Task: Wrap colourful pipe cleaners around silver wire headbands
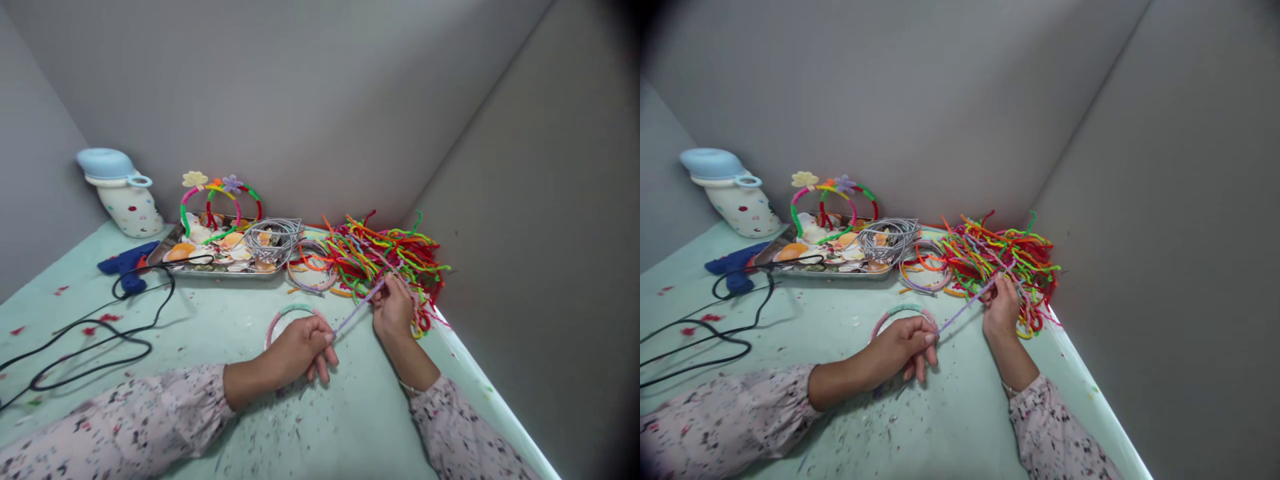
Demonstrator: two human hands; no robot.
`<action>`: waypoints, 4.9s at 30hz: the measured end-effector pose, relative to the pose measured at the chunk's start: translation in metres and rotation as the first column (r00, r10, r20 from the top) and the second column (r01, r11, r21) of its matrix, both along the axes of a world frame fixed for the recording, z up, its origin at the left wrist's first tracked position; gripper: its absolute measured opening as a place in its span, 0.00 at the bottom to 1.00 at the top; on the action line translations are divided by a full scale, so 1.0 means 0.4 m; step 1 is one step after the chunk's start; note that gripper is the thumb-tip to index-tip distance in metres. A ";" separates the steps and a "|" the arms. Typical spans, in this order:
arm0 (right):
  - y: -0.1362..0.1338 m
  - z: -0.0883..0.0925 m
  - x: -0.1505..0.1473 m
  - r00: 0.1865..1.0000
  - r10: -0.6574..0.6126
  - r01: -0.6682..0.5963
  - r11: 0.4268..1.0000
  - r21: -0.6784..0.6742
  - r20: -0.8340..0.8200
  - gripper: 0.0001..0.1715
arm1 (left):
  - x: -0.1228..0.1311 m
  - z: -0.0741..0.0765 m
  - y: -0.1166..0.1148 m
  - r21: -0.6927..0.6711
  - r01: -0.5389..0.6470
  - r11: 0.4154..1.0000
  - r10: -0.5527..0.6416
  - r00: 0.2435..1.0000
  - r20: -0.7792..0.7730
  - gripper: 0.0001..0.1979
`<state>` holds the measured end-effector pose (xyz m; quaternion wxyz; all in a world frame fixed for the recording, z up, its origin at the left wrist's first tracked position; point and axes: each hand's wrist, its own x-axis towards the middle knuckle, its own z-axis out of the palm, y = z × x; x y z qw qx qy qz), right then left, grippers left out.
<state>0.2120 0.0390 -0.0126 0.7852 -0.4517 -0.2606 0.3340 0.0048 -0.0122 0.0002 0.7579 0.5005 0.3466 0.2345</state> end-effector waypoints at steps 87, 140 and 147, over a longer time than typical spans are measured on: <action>0.004 0.146 0.102 0.970 -0.111 0.108 0.994 -0.027 -0.216 0.11 | -0.017 0.041 -0.011 -0.109 0.164 0.981 -0.160 0.986 0.039 0.16; -0.018 0.200 0.087 0.992 -0.049 0.050 0.999 0.009 -0.114 0.11 | -0.074 0.081 0.116 0.652 -0.117 0.749 0.401 0.864 -0.305 0.17; -0.023 0.207 0.081 0.999 -0.017 0.020 0.997 0.069 -0.038 0.12 | -0.074 0.043 0.140 0.508 -0.224 0.832 0.375 0.901 -0.217 0.20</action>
